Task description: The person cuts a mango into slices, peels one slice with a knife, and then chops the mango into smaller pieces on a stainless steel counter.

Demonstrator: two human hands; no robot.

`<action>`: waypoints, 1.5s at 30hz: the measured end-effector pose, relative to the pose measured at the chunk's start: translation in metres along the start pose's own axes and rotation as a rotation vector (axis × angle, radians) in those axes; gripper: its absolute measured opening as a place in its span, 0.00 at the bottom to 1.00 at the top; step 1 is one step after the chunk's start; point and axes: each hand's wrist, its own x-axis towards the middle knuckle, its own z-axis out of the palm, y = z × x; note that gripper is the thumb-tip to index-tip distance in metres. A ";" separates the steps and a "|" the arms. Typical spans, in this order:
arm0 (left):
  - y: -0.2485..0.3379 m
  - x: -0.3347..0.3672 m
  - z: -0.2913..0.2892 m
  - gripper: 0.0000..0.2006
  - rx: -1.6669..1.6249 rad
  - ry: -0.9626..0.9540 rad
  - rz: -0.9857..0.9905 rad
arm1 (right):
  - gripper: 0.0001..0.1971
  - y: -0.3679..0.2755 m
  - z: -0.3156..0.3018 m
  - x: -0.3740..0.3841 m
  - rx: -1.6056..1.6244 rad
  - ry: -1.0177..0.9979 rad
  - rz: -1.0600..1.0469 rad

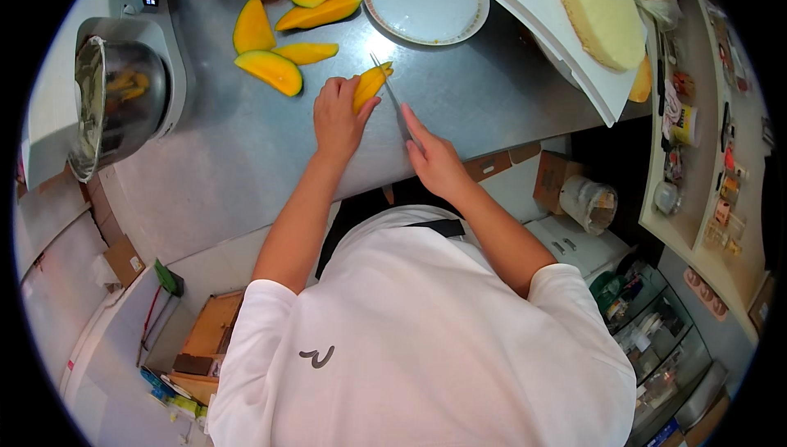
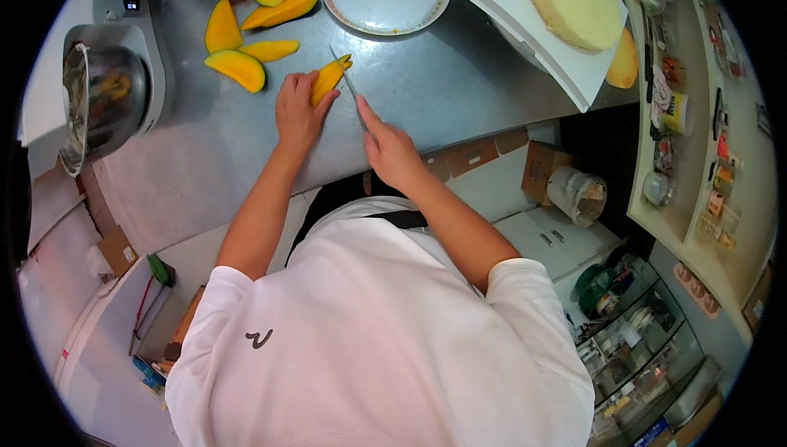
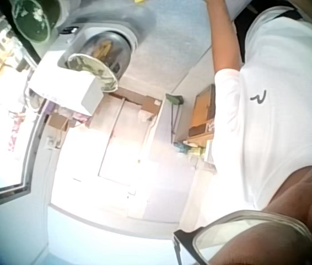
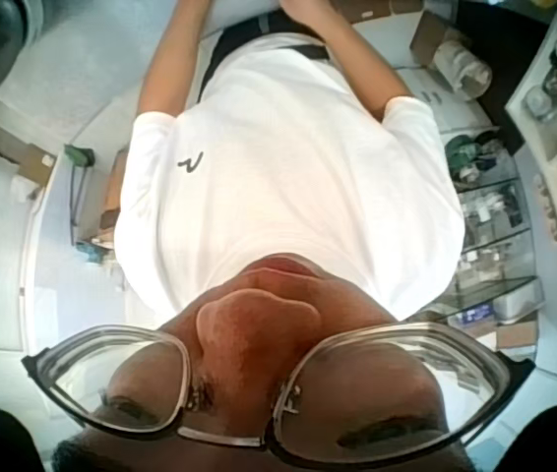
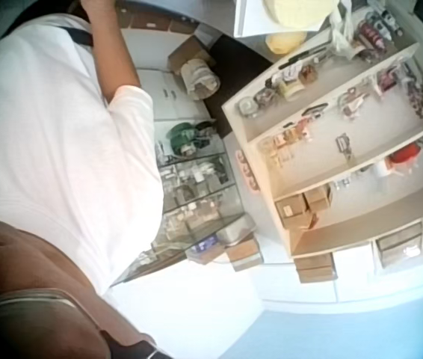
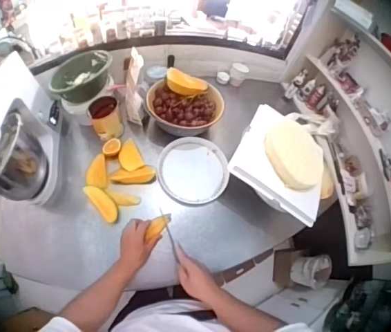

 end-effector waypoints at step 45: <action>-0.013 -0.004 -0.014 0.25 -0.105 -0.113 -0.069 | 0.34 -0.027 0.011 -0.021 0.074 0.071 -0.041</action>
